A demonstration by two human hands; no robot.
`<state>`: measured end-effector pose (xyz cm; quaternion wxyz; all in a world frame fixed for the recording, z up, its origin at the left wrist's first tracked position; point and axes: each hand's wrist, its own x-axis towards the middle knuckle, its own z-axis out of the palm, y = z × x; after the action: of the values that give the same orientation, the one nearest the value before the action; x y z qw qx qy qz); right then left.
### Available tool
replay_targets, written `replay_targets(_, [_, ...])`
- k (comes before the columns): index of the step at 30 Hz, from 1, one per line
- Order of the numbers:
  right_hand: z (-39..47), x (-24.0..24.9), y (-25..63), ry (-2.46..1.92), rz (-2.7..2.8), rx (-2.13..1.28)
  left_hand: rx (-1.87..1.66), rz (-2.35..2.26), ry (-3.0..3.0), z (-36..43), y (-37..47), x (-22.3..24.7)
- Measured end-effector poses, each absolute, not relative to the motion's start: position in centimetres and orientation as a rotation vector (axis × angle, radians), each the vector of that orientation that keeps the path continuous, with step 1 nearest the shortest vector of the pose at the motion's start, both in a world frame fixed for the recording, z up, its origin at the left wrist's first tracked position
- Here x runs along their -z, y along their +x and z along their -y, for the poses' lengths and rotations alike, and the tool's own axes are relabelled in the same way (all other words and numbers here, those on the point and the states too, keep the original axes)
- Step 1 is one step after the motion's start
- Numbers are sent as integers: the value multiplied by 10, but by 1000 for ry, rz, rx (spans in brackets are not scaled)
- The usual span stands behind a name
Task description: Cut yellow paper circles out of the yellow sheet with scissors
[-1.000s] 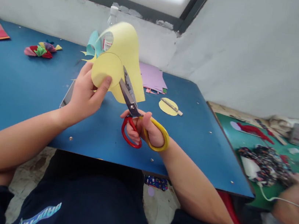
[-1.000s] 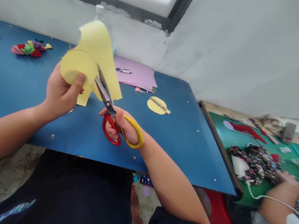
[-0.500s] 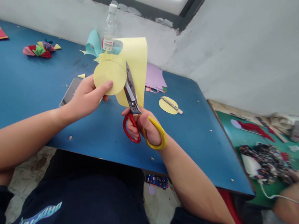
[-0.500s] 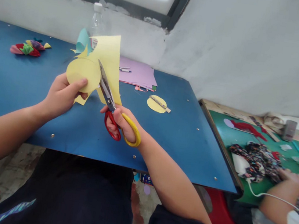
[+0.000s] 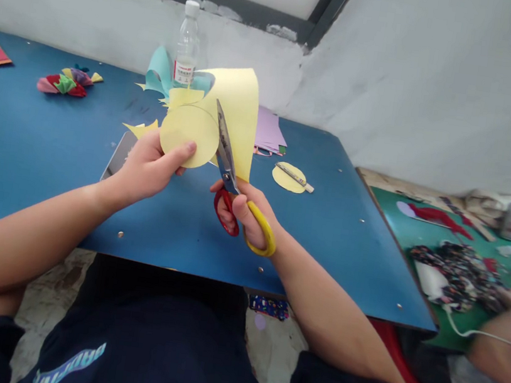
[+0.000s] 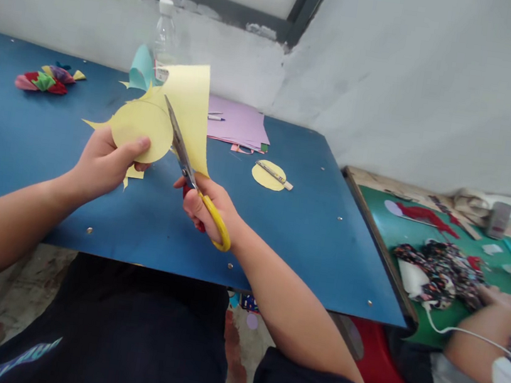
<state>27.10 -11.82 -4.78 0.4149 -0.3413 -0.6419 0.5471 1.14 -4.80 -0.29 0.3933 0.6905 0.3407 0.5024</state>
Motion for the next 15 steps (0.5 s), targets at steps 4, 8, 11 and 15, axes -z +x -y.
replay_targets(4, [118, 51, 272, -891, 1642, -1299, -1241, -846, 1799, 50, 10, 3])
replay_targets(8, [117, 56, 275, -908, 1663, -1259, -1270, -809, 1796, 52, 11, 2])
replay_targets(11, [116, 60, 276, -916, 1682, -1230, -1260, -821, 1791, 53, 12, 0])
replay_targets(15, [115, 63, 278, -903, 1685, -1205, -1238, -809, 1783, 54, 12, 0])
